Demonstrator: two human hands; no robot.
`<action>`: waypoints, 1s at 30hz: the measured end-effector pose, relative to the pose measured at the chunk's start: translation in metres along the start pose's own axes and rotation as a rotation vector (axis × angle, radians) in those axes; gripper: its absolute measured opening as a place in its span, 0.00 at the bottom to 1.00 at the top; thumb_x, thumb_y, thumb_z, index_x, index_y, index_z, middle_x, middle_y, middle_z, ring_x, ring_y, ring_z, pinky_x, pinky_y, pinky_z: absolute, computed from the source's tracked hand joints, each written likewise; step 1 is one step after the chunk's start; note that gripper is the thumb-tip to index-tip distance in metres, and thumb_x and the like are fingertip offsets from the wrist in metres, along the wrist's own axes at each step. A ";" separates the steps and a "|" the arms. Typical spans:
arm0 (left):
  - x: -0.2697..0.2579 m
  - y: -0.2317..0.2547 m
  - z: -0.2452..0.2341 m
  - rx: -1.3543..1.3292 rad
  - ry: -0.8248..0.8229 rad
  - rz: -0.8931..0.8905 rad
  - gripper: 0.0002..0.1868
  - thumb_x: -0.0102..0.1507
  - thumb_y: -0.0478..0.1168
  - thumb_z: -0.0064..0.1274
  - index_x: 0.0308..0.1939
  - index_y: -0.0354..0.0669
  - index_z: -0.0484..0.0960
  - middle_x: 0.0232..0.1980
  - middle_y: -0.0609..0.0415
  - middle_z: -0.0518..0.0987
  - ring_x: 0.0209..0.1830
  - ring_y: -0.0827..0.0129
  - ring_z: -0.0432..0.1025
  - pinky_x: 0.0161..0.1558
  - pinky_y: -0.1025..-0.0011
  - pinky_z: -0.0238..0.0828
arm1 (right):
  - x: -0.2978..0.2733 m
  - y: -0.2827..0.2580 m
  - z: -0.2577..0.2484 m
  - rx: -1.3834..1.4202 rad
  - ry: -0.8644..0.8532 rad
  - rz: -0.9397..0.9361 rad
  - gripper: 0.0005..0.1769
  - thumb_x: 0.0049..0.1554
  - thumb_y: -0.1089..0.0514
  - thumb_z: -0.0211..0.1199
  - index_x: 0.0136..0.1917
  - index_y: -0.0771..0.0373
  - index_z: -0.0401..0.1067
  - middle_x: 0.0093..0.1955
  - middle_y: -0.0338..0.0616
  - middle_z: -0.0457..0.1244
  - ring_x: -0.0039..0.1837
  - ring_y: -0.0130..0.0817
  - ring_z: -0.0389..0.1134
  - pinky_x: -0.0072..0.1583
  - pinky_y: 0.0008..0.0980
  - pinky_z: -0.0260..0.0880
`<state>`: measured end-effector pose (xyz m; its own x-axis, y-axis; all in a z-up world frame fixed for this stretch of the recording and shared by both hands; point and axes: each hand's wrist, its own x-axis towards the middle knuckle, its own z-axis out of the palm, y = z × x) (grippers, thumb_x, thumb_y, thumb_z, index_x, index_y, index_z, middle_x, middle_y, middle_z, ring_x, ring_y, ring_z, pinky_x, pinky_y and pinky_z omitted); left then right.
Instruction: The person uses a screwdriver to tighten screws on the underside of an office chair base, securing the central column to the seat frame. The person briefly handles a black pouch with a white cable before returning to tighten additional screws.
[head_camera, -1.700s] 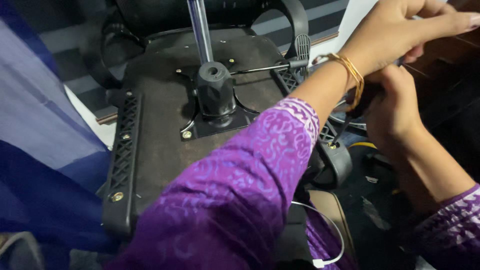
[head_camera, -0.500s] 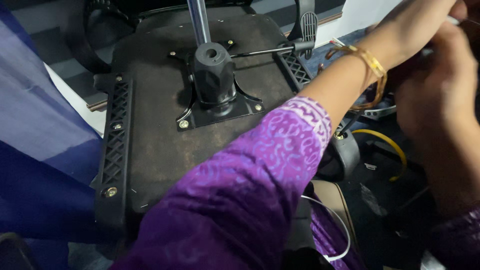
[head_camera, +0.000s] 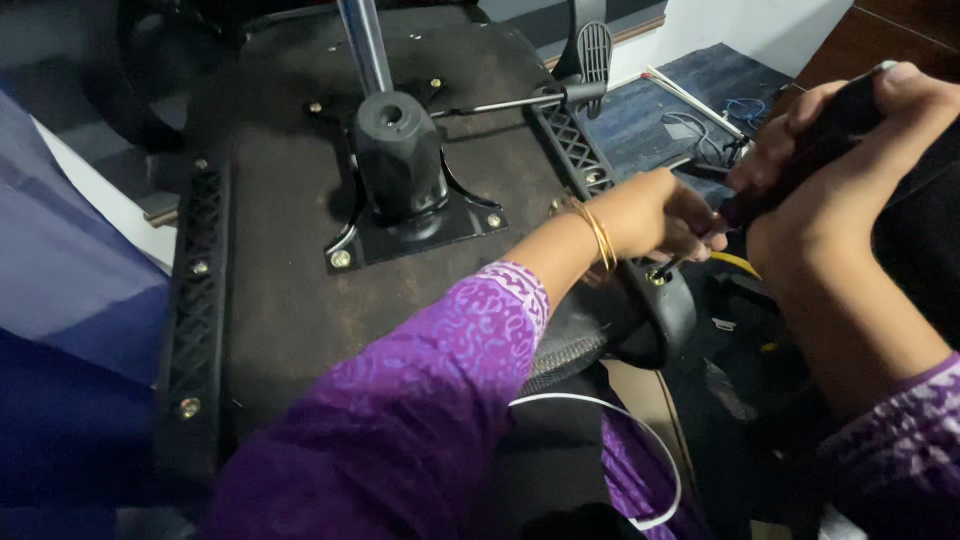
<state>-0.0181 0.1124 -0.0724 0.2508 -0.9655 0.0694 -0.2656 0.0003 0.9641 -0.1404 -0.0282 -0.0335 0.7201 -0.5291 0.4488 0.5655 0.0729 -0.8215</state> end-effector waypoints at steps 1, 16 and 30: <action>-0.001 0.007 0.002 0.101 0.028 0.013 0.15 0.55 0.34 0.65 0.47 0.40 0.89 0.40 0.55 0.89 0.36 0.74 0.81 0.40 0.74 0.78 | 0.002 0.002 -0.003 0.027 0.004 0.017 0.31 0.63 0.30 0.50 0.38 0.59 0.59 0.32 0.41 0.50 0.32 0.37 0.48 0.38 0.38 0.48; 0.006 0.002 0.014 0.536 0.262 0.239 0.16 0.49 0.47 0.68 0.38 0.47 0.91 0.36 0.51 0.88 0.36 0.64 0.83 0.43 0.69 0.77 | 0.025 0.029 -0.086 0.373 -0.058 0.145 0.37 0.71 0.27 0.35 0.39 0.59 0.57 0.33 0.38 0.47 0.35 0.31 0.44 0.42 0.31 0.45; -0.019 -0.003 0.013 0.402 0.388 0.214 0.14 0.53 0.45 0.66 0.41 0.47 0.90 0.34 0.51 0.88 0.32 0.68 0.84 0.39 0.71 0.78 | 0.013 -0.023 -0.012 0.096 -0.139 0.143 0.30 0.65 0.31 0.49 0.46 0.61 0.66 0.43 0.42 0.60 0.46 0.39 0.61 0.56 0.45 0.65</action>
<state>-0.0340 0.1270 -0.0797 0.4542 -0.7893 0.4131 -0.6603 0.0130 0.7509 -0.1492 -0.0472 -0.0130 0.8407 -0.3863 0.3795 0.4842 0.2224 -0.8462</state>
